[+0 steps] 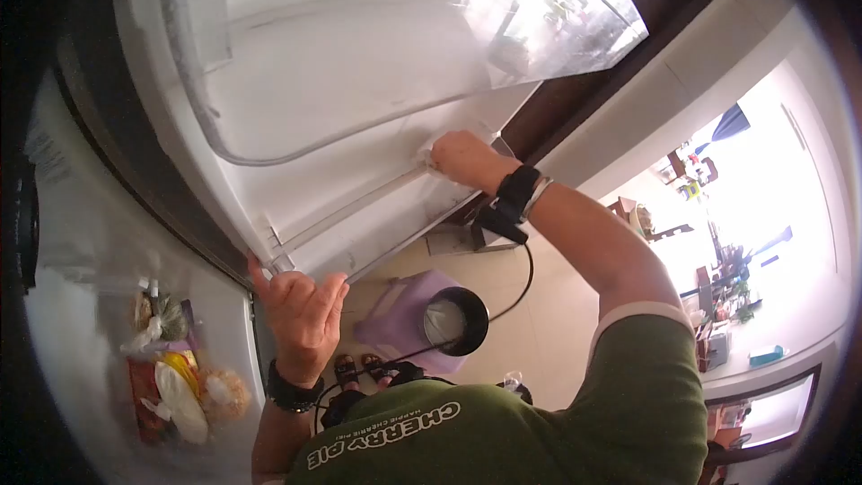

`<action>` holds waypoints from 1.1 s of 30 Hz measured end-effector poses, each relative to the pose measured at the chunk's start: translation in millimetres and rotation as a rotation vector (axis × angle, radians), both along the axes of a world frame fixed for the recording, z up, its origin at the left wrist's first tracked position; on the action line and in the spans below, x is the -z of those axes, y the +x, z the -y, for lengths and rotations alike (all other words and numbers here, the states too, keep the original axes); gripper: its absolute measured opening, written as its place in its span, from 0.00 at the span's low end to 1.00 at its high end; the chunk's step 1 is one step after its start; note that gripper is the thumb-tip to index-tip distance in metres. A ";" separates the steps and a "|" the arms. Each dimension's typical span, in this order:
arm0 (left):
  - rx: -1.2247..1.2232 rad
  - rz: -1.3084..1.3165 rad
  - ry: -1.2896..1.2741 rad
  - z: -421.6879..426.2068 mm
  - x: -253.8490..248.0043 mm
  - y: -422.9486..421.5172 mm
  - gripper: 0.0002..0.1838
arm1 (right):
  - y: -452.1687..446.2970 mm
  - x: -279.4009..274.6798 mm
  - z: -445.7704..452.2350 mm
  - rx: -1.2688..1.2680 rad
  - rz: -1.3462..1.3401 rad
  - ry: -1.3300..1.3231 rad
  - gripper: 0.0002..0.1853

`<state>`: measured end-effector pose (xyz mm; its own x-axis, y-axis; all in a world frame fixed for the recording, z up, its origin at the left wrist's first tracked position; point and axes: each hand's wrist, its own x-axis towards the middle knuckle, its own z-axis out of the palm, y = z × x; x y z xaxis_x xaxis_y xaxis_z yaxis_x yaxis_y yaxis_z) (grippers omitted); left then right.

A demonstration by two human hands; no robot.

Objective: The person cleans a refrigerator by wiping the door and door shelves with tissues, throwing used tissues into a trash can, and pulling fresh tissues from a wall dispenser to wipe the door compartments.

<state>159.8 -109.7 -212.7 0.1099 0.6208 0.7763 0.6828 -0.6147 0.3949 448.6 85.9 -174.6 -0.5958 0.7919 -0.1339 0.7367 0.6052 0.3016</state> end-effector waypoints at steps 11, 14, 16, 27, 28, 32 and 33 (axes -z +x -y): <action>0.005 -0.012 0.003 0.4 -1.6 -0.1 0.11 | -36.0 -19.1 21.6 0.106 -0.032 0.030 0.07; 0.001 -0.003 0.015 0.9 1.1 1.0 0.11 | -62.1 -7.1 36.6 -0.165 -0.030 0.021 0.05; 0.000 -0.005 0.014 0.5 0.4 0.9 0.12 | -59.1 -5.9 38.0 -0.303 -0.189 0.047 0.05; 0.002 -0.037 -0.016 2.2 -3.8 1.9 0.13 | -83.1 7.0 57.0 -0.384 -0.574 0.087 0.04; 0.003 -0.037 -0.013 1.7 -2.2 2.0 0.13 | -102.1 4.6 65.2 -0.462 -0.487 0.055 0.03; 0.004 -0.068 -0.035 3.5 1.3 1.1 0.13 | -145.8 -7.0 78.4 -0.444 -0.595 -0.334 0.05; -0.003 -0.055 -0.018 4.3 2.8 -1.0 0.13 | -147.4 -6.9 75.6 -0.434 -0.710 -0.378 0.05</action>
